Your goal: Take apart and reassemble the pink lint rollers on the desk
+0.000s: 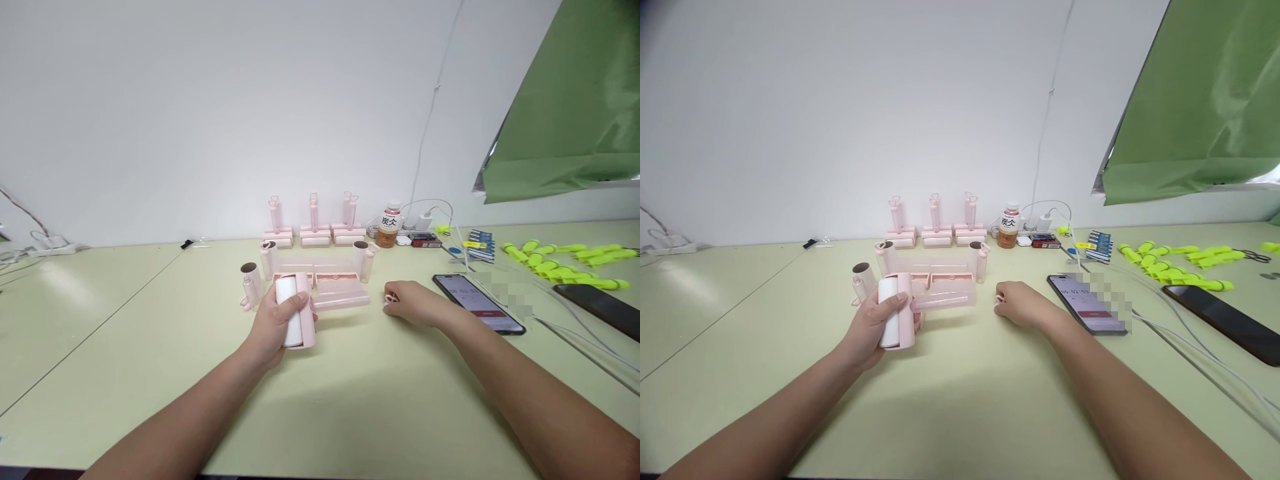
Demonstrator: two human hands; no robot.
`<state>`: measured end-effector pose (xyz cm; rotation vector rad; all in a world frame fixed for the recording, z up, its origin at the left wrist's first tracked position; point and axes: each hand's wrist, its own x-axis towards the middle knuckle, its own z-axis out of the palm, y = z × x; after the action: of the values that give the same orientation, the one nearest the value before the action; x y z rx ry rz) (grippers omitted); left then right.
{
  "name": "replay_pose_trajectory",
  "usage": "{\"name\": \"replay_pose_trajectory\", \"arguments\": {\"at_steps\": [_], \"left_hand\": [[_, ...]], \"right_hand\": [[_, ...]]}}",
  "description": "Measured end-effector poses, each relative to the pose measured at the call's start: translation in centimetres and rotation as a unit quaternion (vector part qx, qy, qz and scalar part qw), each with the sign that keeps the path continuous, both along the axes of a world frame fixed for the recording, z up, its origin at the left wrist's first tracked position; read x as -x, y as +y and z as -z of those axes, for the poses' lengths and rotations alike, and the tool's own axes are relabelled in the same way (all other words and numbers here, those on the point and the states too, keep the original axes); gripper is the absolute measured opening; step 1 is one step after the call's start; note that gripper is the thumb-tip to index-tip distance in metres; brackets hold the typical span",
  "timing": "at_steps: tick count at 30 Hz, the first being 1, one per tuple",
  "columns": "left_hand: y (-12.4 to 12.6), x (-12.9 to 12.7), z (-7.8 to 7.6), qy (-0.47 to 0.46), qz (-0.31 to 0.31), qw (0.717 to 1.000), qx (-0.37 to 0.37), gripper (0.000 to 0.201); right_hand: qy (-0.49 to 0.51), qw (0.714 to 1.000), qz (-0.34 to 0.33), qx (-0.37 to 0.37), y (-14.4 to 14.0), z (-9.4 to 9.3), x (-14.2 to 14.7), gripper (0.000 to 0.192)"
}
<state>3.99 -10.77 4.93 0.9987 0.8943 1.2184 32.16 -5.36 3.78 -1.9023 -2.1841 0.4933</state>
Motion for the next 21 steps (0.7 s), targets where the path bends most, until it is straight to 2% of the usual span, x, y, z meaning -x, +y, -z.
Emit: {"name": "replay_pose_trajectory", "arguments": {"at_steps": [3,5,6,8,11,14,21], "left_hand": [[0.0,-0.1,0.0,-0.001,-0.008,1.0,0.003,0.044],[0.0,-0.1,0.1,-0.006,-0.011,1.0,0.002,0.043],[0.1,0.0,0.1,-0.008,-0.011,1.0,0.001,0.043],[0.1,0.0,0.2,-0.01,-0.01,1.0,0.003,0.041],[0.2,0.0,0.2,-0.014,-0.009,1.0,0.01,0.042],[0.2,0.0,0.2,-0.023,-0.003,1.0,0.015,0.042],[-0.2,0.0,0.1,-0.013,0.018,1.0,0.015,0.04]], "right_hand": [[0.036,0.999,-0.006,-0.005,-0.4,-0.4,0.4,0.018],[0.142,0.99,-0.017,0.019,-1.0,-1.1,0.8,0.02],[0.215,0.975,-0.03,0.04,-1.3,-1.4,1.0,0.023],[0.357,0.928,-0.067,0.082,-2.0,-2.1,1.5,0.028],[0.474,0.862,-0.125,0.126,-2.8,-2.4,2.0,0.032],[0.512,0.832,-0.157,0.148,-3.1,-2.1,2.2,0.031],[0.526,0.814,-0.189,0.157,-2.9,-2.2,2.2,0.028]]}}
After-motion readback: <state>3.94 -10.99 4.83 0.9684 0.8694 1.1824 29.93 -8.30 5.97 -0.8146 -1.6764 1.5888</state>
